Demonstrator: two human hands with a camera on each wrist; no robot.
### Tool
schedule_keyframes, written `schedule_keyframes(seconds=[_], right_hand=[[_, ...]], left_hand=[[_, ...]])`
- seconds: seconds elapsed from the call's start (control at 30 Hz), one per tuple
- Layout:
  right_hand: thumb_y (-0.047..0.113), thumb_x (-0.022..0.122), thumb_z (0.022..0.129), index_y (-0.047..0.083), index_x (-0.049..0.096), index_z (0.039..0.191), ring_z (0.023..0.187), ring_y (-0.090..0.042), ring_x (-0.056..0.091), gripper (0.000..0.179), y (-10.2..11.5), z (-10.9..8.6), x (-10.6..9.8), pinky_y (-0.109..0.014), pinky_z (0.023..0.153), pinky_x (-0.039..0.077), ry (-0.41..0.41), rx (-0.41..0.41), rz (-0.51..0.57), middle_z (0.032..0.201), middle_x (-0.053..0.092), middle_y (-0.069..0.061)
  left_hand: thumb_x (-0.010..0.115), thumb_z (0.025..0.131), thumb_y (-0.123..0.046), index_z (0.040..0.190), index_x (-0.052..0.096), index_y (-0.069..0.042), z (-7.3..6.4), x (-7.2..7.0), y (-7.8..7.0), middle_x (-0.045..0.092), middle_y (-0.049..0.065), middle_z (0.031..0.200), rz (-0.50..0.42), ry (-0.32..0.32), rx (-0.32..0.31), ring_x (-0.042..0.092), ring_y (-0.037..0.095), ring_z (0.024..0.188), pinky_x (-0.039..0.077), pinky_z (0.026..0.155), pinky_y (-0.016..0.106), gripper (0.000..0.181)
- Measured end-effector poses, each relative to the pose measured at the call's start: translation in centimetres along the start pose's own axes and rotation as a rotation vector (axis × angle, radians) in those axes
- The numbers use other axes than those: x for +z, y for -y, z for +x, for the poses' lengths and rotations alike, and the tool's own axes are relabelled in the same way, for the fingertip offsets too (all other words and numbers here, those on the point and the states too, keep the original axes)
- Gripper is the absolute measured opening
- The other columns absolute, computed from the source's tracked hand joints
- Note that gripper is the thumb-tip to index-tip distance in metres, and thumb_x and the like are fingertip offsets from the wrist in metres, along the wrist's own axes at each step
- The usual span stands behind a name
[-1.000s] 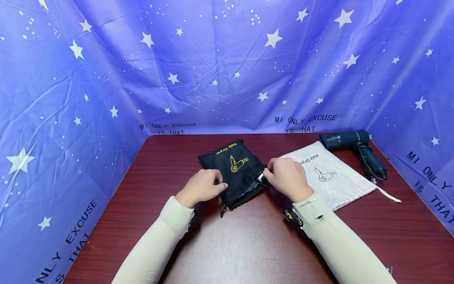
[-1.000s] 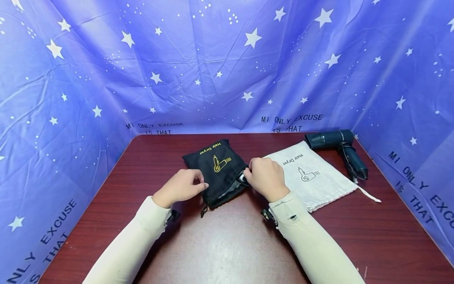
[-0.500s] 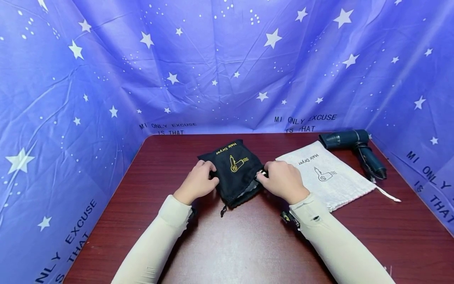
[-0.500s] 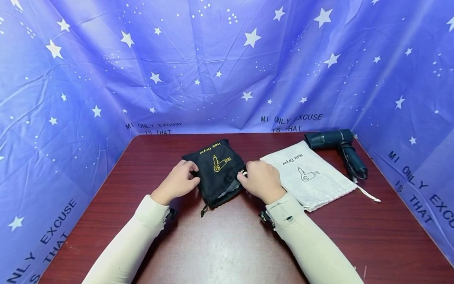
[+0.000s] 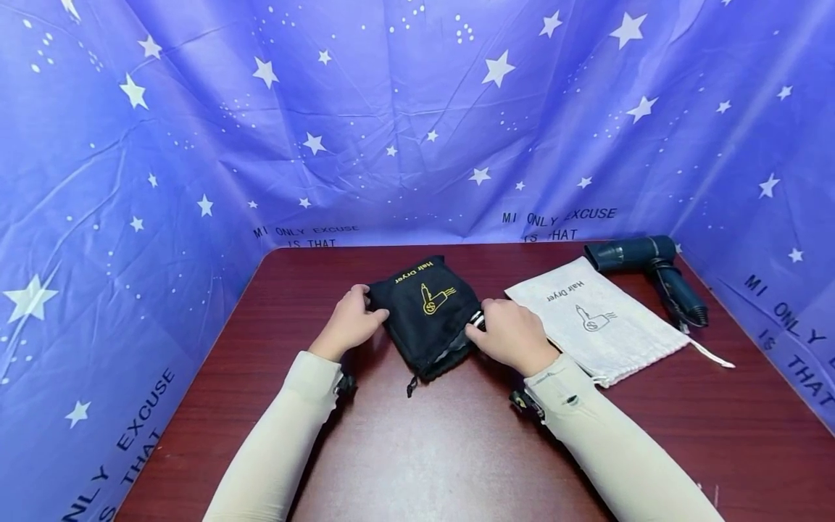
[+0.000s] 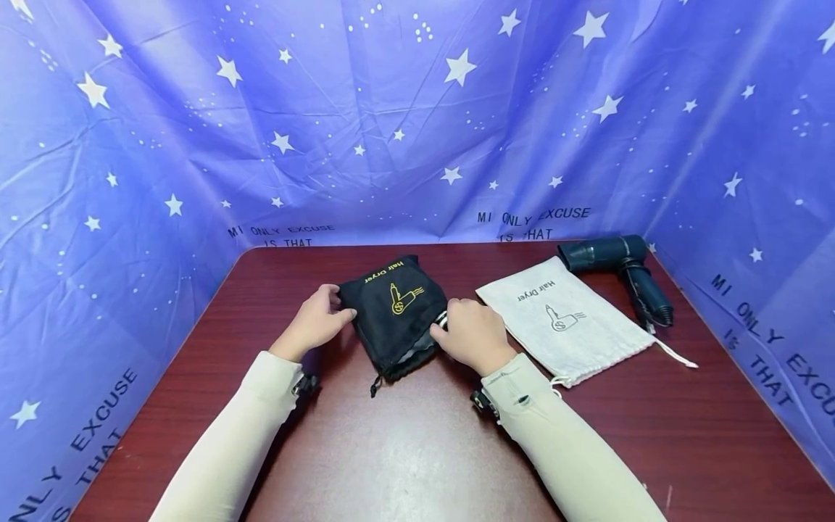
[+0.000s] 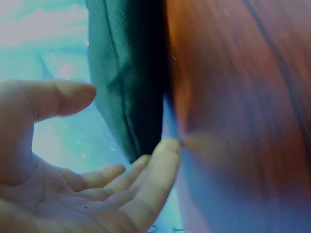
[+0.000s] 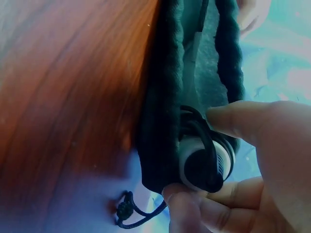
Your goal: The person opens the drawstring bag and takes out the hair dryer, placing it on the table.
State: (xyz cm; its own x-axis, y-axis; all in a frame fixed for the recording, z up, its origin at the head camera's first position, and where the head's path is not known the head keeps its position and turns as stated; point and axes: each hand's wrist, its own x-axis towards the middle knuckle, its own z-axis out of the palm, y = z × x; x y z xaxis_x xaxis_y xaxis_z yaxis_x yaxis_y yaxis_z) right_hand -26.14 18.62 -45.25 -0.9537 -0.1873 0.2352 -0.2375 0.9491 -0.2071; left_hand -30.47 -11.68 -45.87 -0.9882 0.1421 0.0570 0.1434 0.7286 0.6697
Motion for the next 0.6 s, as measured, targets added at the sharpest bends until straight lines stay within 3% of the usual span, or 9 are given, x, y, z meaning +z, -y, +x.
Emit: schedule_keyframes(seconds=[0.1, 0.23, 0.43, 0.6], right_hand=[[0.05, 0.07, 0.086, 0.007, 0.067, 0.089, 0.075, -0.039, 0.069, 0.043, 0.1, 0.1, 0.4, -0.056, 0.058, 0.053, 0.01, 0.004, -0.007, 0.089, 0.072, -0.013], [0.049, 0.069, 0.086, 0.006, 0.067, 0.09, 0.077, -0.041, 0.069, 0.043, 0.1, 0.1, 0.7, -0.057, 0.059, 0.053, 0.021, 0.01, -0.008, 0.091, 0.072, -0.014], [0.046, 0.069, 0.086, 0.005, 0.067, 0.09, 0.077, -0.039, 0.069, 0.041, 0.3, 0.1, 1.1, -0.056, 0.062, 0.053, 0.005, -0.005, -0.005, 0.089, 0.072, -0.014], [0.042, 0.069, 0.085, 0.005, 0.065, 0.087, 0.072, -0.036, 0.068, 0.037, 0.3, 0.1, 1.2, -0.054, 0.061, 0.053, -0.009, -0.006, -0.009, 0.085, 0.07, -0.013]], left_hand=[[0.059, 0.097, -0.03, 0.143, 0.047, 0.006, 0.8, -0.2, 0.4, 0.07, 0.015, 0.11, -0.034, -0.023, -0.064, 0.066, 0.026, 0.101, 0.052, 0.098, 0.042, 0.06], [0.051, 0.101, -0.035, 0.132, 0.054, 0.005, 2.1, -0.4, 0.7, 0.073, 0.014, 0.092, -0.162, 0.008, -0.164, 0.071, 0.022, 0.08, 0.058, 0.081, 0.036, 0.05], [0.045, 0.108, -0.044, 0.126, 0.053, 0.009, 4.3, -0.6, 2.1, 0.07, 0.023, 0.1, -0.322, 0.113, -0.28, 0.073, 0.019, 0.074, 0.061, 0.065, 0.031, 0.056], [0.043, 0.11, -0.043, 0.129, 0.051, 0.011, 5.5, -0.9, 2.6, 0.064, 0.02, 0.096, -0.414, 0.198, -0.339, 0.067, 0.015, 0.064, 0.056, 0.059, 0.027, 0.057]])
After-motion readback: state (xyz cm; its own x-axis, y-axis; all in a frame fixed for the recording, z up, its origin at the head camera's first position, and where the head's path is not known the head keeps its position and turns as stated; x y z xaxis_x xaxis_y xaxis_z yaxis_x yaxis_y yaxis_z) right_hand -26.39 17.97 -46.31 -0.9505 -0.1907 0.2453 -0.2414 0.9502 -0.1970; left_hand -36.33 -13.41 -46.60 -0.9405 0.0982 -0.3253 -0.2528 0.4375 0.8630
